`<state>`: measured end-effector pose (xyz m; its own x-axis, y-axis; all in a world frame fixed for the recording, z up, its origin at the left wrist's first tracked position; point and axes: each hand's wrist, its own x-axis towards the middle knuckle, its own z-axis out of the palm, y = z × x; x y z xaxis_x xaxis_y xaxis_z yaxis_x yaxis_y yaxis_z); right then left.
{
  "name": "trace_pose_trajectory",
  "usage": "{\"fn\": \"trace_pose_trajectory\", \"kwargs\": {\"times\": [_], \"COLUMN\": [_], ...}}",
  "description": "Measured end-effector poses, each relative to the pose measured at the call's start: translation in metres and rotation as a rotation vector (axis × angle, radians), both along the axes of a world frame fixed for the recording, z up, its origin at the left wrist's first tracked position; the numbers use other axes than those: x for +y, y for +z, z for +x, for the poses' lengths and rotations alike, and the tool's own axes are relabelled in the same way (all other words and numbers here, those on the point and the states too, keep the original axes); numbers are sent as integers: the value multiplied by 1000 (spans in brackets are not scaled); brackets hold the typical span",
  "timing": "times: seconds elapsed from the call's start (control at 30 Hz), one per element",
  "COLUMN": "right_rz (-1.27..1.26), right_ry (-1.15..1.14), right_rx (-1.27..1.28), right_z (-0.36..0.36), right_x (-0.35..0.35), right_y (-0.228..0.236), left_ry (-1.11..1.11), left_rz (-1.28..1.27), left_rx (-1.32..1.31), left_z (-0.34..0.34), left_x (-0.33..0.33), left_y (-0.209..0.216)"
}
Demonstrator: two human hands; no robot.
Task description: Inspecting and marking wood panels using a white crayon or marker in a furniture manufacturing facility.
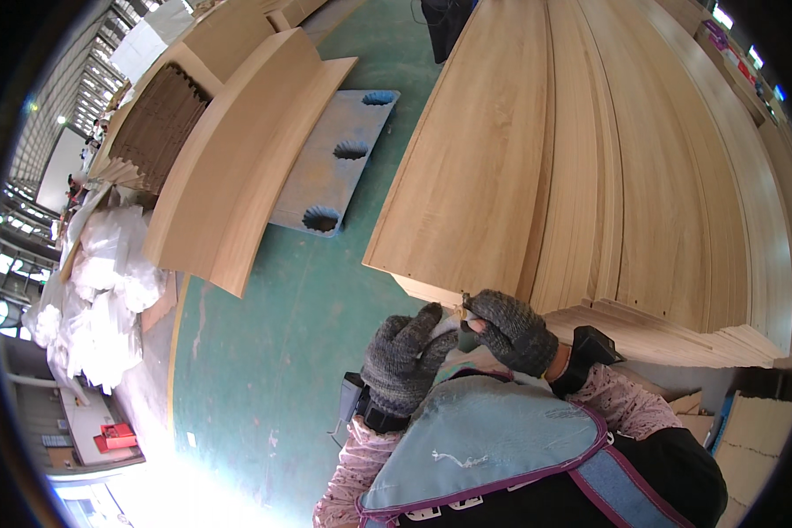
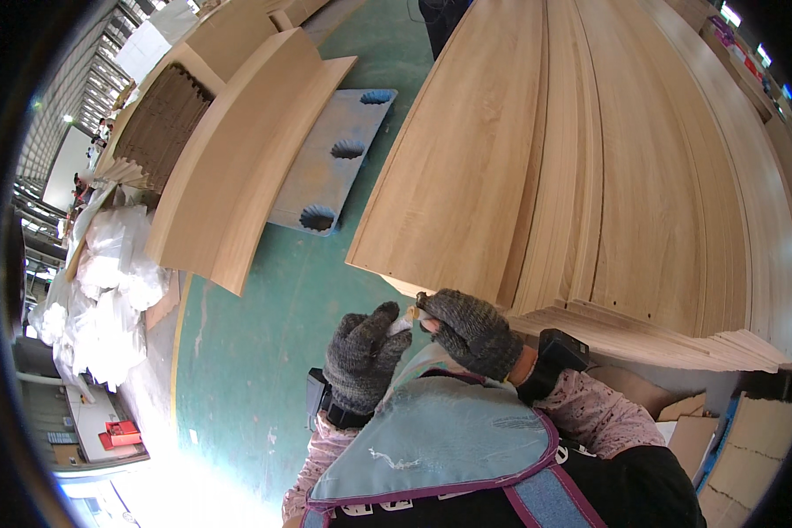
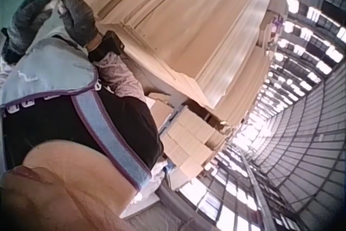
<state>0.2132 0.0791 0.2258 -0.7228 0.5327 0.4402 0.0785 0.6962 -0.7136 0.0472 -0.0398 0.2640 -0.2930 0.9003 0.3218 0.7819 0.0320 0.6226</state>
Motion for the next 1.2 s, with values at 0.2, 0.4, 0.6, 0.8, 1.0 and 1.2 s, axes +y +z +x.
{"fn": "trace_pose_trajectory", "kwargs": {"times": [0.2,0.4,0.6,0.8,1.0,1.2], "right_rz": [-113,-137,-4,-369,-146,233], "right_ry": [-9,-26,23,53,107,123], "right_rx": [-47,-127,-240,-346,-468,-473], "right_z": [0,6,23,44,67,77], "right_x": [-2,-9,-12,-15,-15,-12], "right_y": [-8,-31,-70,-107,-131,-143], "left_ry": [-2,-18,27,335,354,344], "left_rz": [-38,-143,-135,-262,-220,-213], "left_rx": [-62,-259,-341,-1074,-1321,-1159], "left_z": [1,3,0,17,30,49], "left_x": [0,-1,-2,16,44,52], "left_y": [-13,-41,-103,-191,-235,-252]}}
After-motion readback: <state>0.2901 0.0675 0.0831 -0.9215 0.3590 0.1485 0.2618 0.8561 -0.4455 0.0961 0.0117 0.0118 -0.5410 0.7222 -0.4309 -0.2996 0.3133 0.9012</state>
